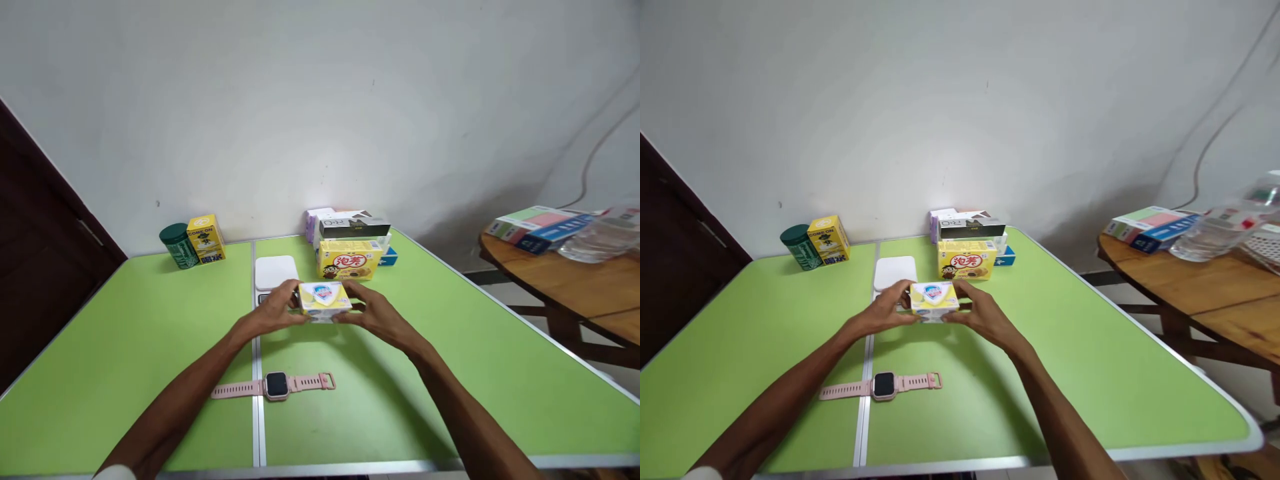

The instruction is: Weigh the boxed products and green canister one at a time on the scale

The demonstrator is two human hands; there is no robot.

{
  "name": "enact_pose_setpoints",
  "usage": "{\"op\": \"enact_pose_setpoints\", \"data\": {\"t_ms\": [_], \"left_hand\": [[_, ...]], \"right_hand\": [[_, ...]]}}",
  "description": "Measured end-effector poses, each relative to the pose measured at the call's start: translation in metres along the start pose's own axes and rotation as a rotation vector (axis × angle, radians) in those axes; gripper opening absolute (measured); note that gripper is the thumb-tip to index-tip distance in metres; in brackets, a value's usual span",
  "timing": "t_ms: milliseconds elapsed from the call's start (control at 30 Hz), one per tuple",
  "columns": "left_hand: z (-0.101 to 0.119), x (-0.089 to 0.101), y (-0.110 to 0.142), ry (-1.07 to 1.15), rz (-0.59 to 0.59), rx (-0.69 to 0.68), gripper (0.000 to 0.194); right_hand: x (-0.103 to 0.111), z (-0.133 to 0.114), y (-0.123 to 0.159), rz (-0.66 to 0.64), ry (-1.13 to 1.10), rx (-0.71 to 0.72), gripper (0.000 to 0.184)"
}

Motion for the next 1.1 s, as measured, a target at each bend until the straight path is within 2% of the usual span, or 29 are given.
{"op": "enact_pose_setpoints", "data": {"t_ms": [167,233,300,433,533,633,700,767,833,933,1000,1100], "left_hand": [[-0.017,0.074,0.002,-0.046,0.093,0.060,0.063],[-0.032,0.092,-0.001,-0.015,0.112,0.108,0.063],[-0.049,0.101,-0.006,0.057,0.105,0.144,0.065],[-0.074,0.101,-0.014,0.186,0.092,0.164,0.074],[-0.077,0.100,-0.014,0.184,0.121,0.185,0.082],[-0.075,0.100,-0.001,0.142,0.215,0.216,0.104],[-0.076,0.097,0.014,0.118,0.308,0.243,0.114],[-0.084,0.090,0.032,0.149,0.400,0.285,0.106],[-0.096,0.082,0.050,0.231,0.501,0.326,0.091],[-0.113,0.071,0.068,0.312,0.647,0.351,0.078],[-0.120,0.067,0.074,0.312,0.690,0.353,0.075],[-0.121,0.062,0.074,0.303,0.684,0.366,0.076]], "right_hand": [[-0.032,-0.014,-0.082,-0.054,0.023,0.125,0.058],[-0.041,-0.013,-0.110,-0.056,0.047,0.153,0.059],[-0.047,-0.008,-0.129,-0.071,0.078,0.158,0.059],[-0.052,0.003,-0.144,-0.110,0.082,0.122,0.058],[-0.051,0.007,-0.145,-0.107,0.076,0.106,0.063],[-0.050,0.011,-0.135,-0.033,0.077,0.066,0.084],[-0.053,0.015,-0.120,0.067,0.054,0.061,0.094],[-0.057,0.024,-0.099,0.205,0.013,0.074,0.087],[-0.064,0.036,-0.079,0.333,-0.021,0.068,0.072],[-0.072,0.055,-0.060,0.436,-0.014,0.025,0.063],[-0.075,0.062,-0.057,0.476,0.011,-0.002,0.063],[-0.077,0.065,-0.059,0.504,0.054,0.013,0.061]]}}
Point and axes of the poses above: each hand's wrist, its own y-axis away from the middle knuckle, its own x-axis out of the back of the hand, z = x × y, the point moved 2 cm from there along -y, towards the middle knuckle, and after that the axes turned 6 degrees about -z, right-handed, at the moved point
